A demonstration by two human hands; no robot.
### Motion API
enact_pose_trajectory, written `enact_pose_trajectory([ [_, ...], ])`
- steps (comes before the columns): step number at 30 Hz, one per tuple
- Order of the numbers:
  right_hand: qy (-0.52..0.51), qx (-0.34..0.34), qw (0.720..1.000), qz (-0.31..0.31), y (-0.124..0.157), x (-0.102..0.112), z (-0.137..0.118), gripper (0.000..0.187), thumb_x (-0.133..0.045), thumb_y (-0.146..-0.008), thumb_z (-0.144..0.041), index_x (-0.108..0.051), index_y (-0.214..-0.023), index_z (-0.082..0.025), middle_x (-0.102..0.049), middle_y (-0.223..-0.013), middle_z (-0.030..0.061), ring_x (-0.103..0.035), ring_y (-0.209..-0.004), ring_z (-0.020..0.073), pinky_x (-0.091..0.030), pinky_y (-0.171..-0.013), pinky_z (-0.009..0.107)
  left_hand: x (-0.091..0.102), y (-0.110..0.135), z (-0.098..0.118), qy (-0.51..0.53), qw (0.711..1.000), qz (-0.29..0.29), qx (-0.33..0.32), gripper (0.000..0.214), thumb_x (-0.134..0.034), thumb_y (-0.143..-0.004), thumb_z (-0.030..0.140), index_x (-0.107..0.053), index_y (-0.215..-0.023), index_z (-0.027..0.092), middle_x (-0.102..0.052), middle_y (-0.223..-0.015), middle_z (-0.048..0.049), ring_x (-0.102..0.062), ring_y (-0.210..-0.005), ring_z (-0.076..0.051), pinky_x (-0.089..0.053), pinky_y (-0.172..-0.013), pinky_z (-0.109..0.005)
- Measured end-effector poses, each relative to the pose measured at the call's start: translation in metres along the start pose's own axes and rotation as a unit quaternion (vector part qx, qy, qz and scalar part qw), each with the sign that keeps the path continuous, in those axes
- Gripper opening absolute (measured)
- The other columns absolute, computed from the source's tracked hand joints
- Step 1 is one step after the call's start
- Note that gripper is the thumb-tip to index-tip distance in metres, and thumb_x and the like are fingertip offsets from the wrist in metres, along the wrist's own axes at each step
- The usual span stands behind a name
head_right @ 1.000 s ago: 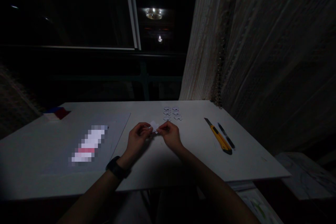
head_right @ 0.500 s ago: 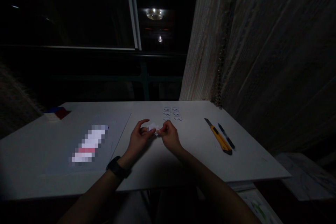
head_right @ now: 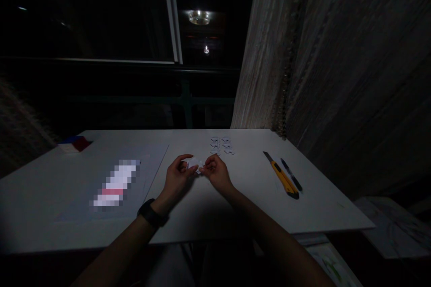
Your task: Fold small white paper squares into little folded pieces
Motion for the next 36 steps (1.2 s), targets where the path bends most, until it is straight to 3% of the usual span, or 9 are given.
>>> enact_pose_trajectory([
  [6,0.023,0.007,1.000,-0.013,0.001,-0.001,-0.002,0.027,-0.069,-0.058,-0.030,-0.046,-0.069,-0.021,-0.051,-0.056,-0.0061,-0.049,-0.051,0.0106,-0.038,-0.050,0.023,0.000,0.002,0.004,0.007,1.000,0.003,-0.009,0.035,-0.070,-0.057,0.021,-0.062,-0.091,0.017,-0.046,-0.054,0.0071,-0.045,-0.048,-0.008,-0.035,-0.046,-0.018],
  [13,-0.010,0.019,0.998,0.061,0.005,-0.004,-0.005,0.030,-0.068,-0.057,-0.025,-0.039,-0.063,-0.021,-0.048,-0.055,-0.0066,-0.046,-0.051,0.0101,-0.037,-0.049,0.022,-0.004,0.003,0.002,0.046,0.998,-0.003,0.032,0.049,-0.073,-0.059,0.029,-0.052,-0.101,0.017,-0.058,-0.058,0.0031,-0.057,-0.053,-0.012,-0.042,-0.051,-0.022],
  [18,-0.010,0.052,0.991,0.123,0.006,0.000,-0.006,0.029,-0.068,-0.060,-0.027,-0.040,-0.066,-0.021,-0.047,-0.058,-0.0058,-0.046,-0.055,0.0107,-0.038,-0.053,0.024,-0.011,0.005,0.001,0.134,0.985,0.017,0.106,0.051,-0.079,-0.050,0.032,-0.050,-0.089,0.017,-0.060,-0.059,0.0027,-0.056,-0.050,-0.011,-0.041,-0.048,-0.021],
  [23,0.010,0.064,0.986,0.156,0.005,0.003,-0.004,0.029,-0.068,-0.063,-0.032,-0.041,-0.066,-0.021,-0.047,-0.060,-0.0046,-0.045,-0.056,0.0115,-0.038,-0.054,0.025,-0.024,0.003,0.005,0.171,0.977,0.055,0.111,0.050,-0.081,-0.048,0.031,-0.052,-0.085,0.015,-0.058,-0.055,0.0040,-0.051,-0.046,-0.008,-0.037,-0.045,-0.019],
  [28,0.002,0.052,0.985,0.164,0.003,0.004,-0.002,0.029,-0.068,-0.062,-0.032,-0.041,-0.065,-0.021,-0.046,-0.059,-0.0048,-0.044,-0.055,0.0114,-0.038,-0.054,0.025,-0.032,-0.003,0.002,0.206,0.970,0.085,0.098,0.048,-0.082,-0.046,0.028,-0.054,-0.083,0.014,-0.057,-0.054,0.0035,-0.054,-0.050,-0.009,-0.042,-0.053,-0.021],
  [36,0.004,0.043,0.985,0.165,0.004,0.004,-0.002,0.031,-0.069,-0.060,-0.034,-0.041,-0.063,-0.021,-0.044,-0.056,-0.0056,-0.042,-0.054,0.0111,-0.036,-0.052,0.024,-0.030,-0.005,-0.002,0.204,0.969,0.083,0.114,0.048,-0.082,-0.044,0.028,-0.058,-0.082,0.013,-0.057,-0.052,0.0030,-0.057,-0.052,-0.011,-0.043,-0.055,-0.023],
])
Point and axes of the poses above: each hand's wrist, its own y-axis away from the middle knuckle, its own x-axis out of the back of the hand, z = x × y, the point moved 2 cm from there along -y, towards the middle knuckle
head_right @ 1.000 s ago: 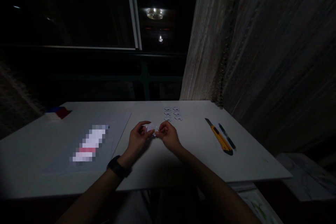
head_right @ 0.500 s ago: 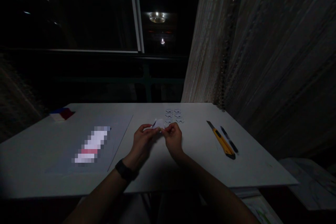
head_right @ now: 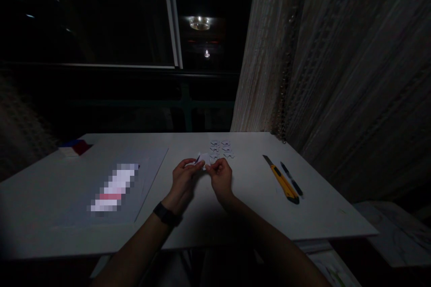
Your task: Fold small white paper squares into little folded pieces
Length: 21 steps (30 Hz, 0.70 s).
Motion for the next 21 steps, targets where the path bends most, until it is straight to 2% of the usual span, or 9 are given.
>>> enact_pose_trajectory([
  [4,-0.011,-0.009,1.000,-0.002,0.0005,0.0001,-0.0015,0.031,-0.069,-0.059,-0.034,-0.041,-0.062,-0.021,-0.044,-0.055,-0.0059,-0.042,-0.053,0.0104,-0.035,-0.052,0.024,0.0014,-0.0023,-0.0006,0.009,1.000,0.002,0.019,0.047,-0.083,-0.041,0.025,-0.059,-0.080,0.012,-0.056,-0.051,0.0033,-0.056,-0.052,-0.011,-0.043,-0.056,-0.023],
  [9,0.007,-0.008,1.000,0.005,0.0000,0.0005,-0.0005,0.032,-0.069,-0.059,-0.034,-0.041,-0.062,-0.021,-0.044,-0.055,-0.0060,-0.041,-0.052,0.0101,-0.034,-0.050,0.023,0.0046,-0.0045,-0.0029,-0.009,0.999,-0.026,0.033,0.048,-0.082,-0.044,0.029,-0.060,-0.082,0.012,-0.059,-0.056,0.0009,-0.055,-0.051,-0.011,-0.038,-0.048,-0.021],
  [13,0.005,-0.009,1.000,-0.002,-0.0002,0.0010,0.0020,0.031,-0.069,-0.059,-0.034,-0.042,-0.063,-0.021,-0.047,-0.057,-0.0049,-0.043,-0.054,0.0107,-0.037,-0.052,0.024,0.0064,-0.0050,-0.0038,-0.011,0.999,-0.017,0.031,0.048,-0.082,-0.043,0.031,-0.059,-0.080,0.012,-0.059,-0.056,0.0004,-0.055,-0.051,-0.011,-0.036,-0.045,-0.020],
  [17,-0.014,-0.017,1.000,-0.013,-0.0005,0.0014,0.0040,0.031,-0.070,-0.059,-0.033,-0.042,-0.064,-0.021,-0.048,-0.058,-0.0047,-0.044,-0.054,0.0110,-0.038,-0.053,0.024,0.0049,-0.0044,-0.0019,0.012,0.999,-0.026,0.014,0.045,-0.082,-0.044,0.027,-0.061,-0.081,0.012,-0.053,-0.050,0.0044,-0.054,-0.051,-0.010,-0.041,-0.053,-0.022],
  [21,-0.040,-0.022,0.999,-0.021,-0.0007,0.0010,0.0032,0.031,-0.071,-0.058,-0.030,-0.042,-0.063,-0.021,-0.047,-0.057,-0.0056,-0.044,-0.053,0.0105,-0.037,-0.053,0.024,0.0046,-0.0051,-0.0029,0.034,0.998,-0.038,0.024,0.045,-0.081,-0.044,0.023,-0.064,-0.084,0.012,-0.053,-0.051,0.0046,-0.054,-0.053,-0.009,-0.043,-0.058,-0.023],
])
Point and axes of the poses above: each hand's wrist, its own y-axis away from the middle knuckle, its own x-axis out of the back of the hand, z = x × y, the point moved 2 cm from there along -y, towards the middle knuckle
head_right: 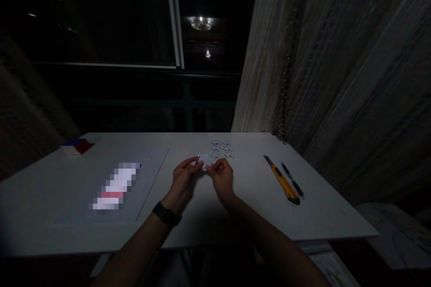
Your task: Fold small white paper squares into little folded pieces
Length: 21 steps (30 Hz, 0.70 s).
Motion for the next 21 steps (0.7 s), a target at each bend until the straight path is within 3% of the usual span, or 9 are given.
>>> enact_pose_trajectory([
  [6,-0.005,-0.003,1.000,-0.003,-0.0021,0.0016,-0.0003,0.030,-0.071,-0.058,-0.029,-0.042,-0.062,-0.020,-0.047,-0.056,-0.0061,-0.044,-0.053,0.0100,-0.036,-0.053,0.024,0.0020,0.0014,-0.0003,-0.047,0.997,-0.027,0.046,0.038,-0.080,-0.048,0.029,-0.066,-0.079,0.011,-0.062,-0.067,-0.0029,-0.054,-0.055,-0.009,-0.037,-0.048,-0.020],
  [12,-0.017,-0.017,1.000,-0.010,-0.0031,0.0031,0.0013,0.031,-0.072,-0.058,-0.029,-0.043,-0.063,-0.020,-0.047,-0.056,-0.0062,-0.043,-0.053,0.0099,-0.036,-0.053,0.024,0.0025,0.0054,0.0068,-0.065,0.994,-0.040,0.078,0.030,-0.079,-0.049,0.030,-0.065,-0.069,0.011,-0.059,-0.064,-0.0019,-0.050,-0.053,-0.007,-0.031,-0.044,-0.018],
  [21,-0.029,-0.042,0.998,-0.020,-0.0012,-0.0007,0.0021,0.032,-0.074,-0.056,-0.031,-0.045,-0.062,-0.019,-0.050,-0.056,-0.0059,-0.045,-0.054,0.0095,-0.037,-0.054,0.023,0.0034,0.0015,0.0011,-0.033,0.999,-0.014,0.018,0.026,-0.079,-0.049,0.028,-0.064,-0.063,0.012,-0.059,-0.060,-0.0008,-0.049,-0.055,-0.008,-0.033,-0.052,-0.021],
])
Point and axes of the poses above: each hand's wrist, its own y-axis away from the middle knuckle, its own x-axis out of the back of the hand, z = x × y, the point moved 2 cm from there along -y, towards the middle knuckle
